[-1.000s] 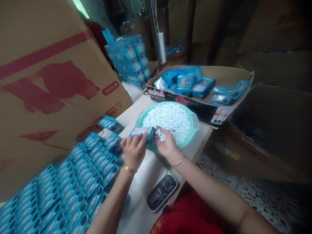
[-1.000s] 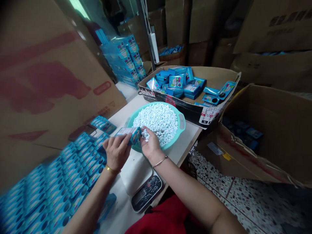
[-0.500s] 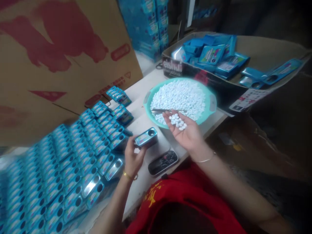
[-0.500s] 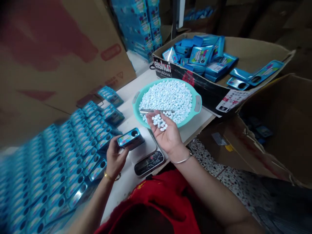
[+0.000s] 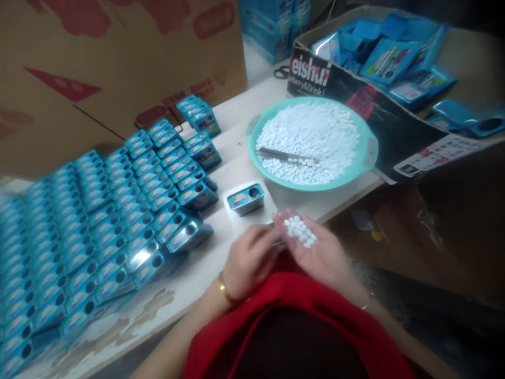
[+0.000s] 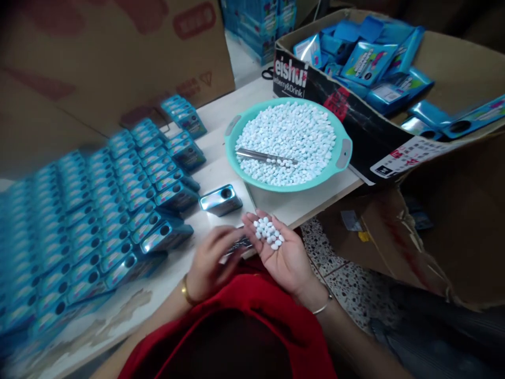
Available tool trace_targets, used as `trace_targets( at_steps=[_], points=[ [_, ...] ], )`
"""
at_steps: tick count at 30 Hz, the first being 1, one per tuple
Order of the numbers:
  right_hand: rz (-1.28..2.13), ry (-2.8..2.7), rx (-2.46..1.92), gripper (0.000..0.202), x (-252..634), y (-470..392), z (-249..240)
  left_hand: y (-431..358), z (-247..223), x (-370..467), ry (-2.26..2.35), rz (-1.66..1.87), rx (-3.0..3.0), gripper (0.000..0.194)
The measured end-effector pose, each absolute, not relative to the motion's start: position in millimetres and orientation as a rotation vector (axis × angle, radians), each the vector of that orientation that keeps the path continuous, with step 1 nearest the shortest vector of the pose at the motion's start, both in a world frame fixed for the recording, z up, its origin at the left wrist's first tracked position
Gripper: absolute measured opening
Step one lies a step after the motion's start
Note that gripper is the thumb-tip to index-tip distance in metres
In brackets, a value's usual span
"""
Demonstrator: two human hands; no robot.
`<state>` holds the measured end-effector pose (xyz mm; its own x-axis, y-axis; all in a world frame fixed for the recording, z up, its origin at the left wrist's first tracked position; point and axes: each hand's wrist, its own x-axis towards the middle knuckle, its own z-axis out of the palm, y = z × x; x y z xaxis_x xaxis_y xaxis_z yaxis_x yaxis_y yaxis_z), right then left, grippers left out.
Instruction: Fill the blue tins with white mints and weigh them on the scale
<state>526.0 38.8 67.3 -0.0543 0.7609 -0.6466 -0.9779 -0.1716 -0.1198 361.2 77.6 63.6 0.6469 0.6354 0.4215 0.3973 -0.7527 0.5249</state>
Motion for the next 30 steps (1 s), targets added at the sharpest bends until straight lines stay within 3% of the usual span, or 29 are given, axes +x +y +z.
trace_targets(
  at_steps=[5,10,15,22,30],
  points=[
    [1.638,0.460,-0.868,0.028,525,14,49,54,58,403,0.770,0.208,2.446,0.026],
    [1.641,0.576,-0.940,0.028,526,7,56,50,50,417,0.792,0.040,2.386,0.029],
    [1.669,0.603,-0.924,0.029,522,6,61,47,46,414,0.657,0.142,2.689,0.025],
    [1.652,0.582,-0.903,0.026,521,9,56,49,46,407,0.718,0.218,2.629,0.029],
    [1.589,0.440,-0.754,0.020,509,34,55,97,79,379,0.854,0.902,2.505,0.010]
  ],
)
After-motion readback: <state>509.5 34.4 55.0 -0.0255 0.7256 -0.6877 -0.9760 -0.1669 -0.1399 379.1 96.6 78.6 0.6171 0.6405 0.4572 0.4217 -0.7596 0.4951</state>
